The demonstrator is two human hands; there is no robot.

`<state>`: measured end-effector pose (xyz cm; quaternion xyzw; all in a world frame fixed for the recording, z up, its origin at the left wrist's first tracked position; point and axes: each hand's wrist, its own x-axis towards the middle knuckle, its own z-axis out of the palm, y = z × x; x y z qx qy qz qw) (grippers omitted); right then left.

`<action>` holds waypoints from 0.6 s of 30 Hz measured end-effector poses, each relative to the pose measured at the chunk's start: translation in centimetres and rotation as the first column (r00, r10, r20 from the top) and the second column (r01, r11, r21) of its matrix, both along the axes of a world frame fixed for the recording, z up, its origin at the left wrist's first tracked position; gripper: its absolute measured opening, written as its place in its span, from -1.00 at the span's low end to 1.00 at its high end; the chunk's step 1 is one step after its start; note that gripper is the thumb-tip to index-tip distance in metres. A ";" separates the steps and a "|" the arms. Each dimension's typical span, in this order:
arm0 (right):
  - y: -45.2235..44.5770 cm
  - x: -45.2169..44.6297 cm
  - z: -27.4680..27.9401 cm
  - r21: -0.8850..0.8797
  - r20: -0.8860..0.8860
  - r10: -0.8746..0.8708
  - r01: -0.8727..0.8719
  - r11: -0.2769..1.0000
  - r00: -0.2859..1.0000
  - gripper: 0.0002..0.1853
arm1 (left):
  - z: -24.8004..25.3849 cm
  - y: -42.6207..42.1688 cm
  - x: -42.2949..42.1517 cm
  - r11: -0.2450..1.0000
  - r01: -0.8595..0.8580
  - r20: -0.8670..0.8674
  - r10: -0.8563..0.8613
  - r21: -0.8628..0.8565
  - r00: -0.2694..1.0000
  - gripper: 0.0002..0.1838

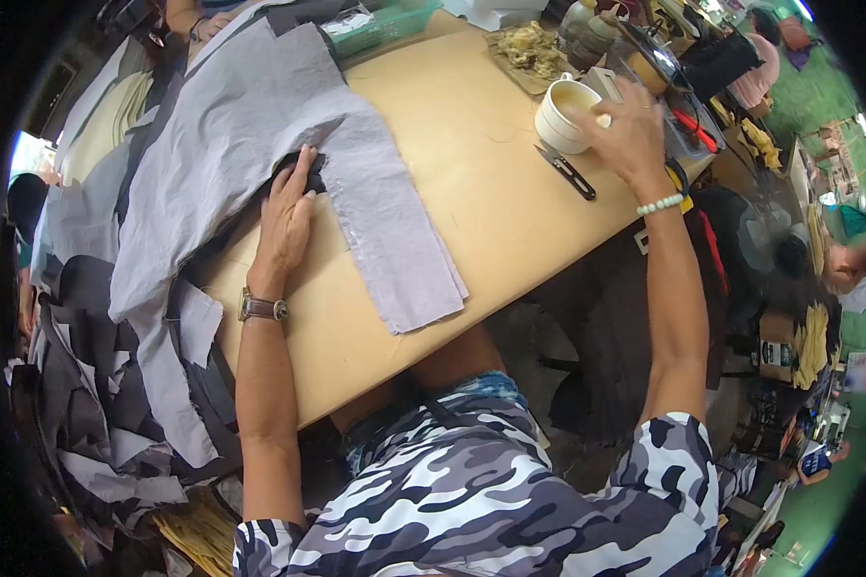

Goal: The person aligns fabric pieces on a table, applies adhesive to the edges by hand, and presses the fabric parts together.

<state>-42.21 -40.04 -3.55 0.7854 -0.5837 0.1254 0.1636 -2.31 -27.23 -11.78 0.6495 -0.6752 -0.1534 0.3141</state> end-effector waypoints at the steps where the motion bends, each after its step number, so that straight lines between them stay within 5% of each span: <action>1: -0.2 -0.9 -0.2 -0.116 0.060 0.055 -0.048 0.992 0.997 -0.58 | 0.0 0.0 0.0 1.000 -0.002 -0.008 0.002 -0.001 1.000 -0.36; 2: -0.2 -1.5 -0.3 -0.231 0.114 0.115 -0.087 0.969 0.987 -0.67 | 0.0 0.1 0.0 1.000 -0.003 -0.016 0.003 -0.001 1.000 -0.36; 5: 2.1 -1.6 -0.2 -0.187 -0.092 0.084 -0.100 0.977 0.992 -0.84 | 0.3 0.1 -0.3 1.000 0.000 -0.022 0.000 0.017 1.000 -0.37; 8: 3.9 0.3 0.3 -0.110 -0.109 0.105 -0.117 0.987 0.989 -0.81 | 0.1 0.2 -0.1 1.000 -0.010 -0.040 0.011 0.029 0.999 -0.36; 12: 5.2 5.2 0.0 0.094 0.199 0.386 -0.410 0.907 0.901 -0.70 | 0.1 0.3 0.1 0.998 0.003 -0.066 0.001 0.058 0.998 -0.37; 16: 7.8 14.0 -1.0 0.291 0.745 0.432 -0.830 0.476 0.509 -0.61 | 0.0 0.3 0.1 0.998 0.005 -0.066 -0.001 0.060 0.998 -0.36; 18: 7.8 17.1 -3.4 0.264 0.807 0.419 -0.889 0.375 0.416 -0.59 | -0.2 0.2 0.2 1.000 0.005 -0.058 -0.004 0.027 0.998 -0.35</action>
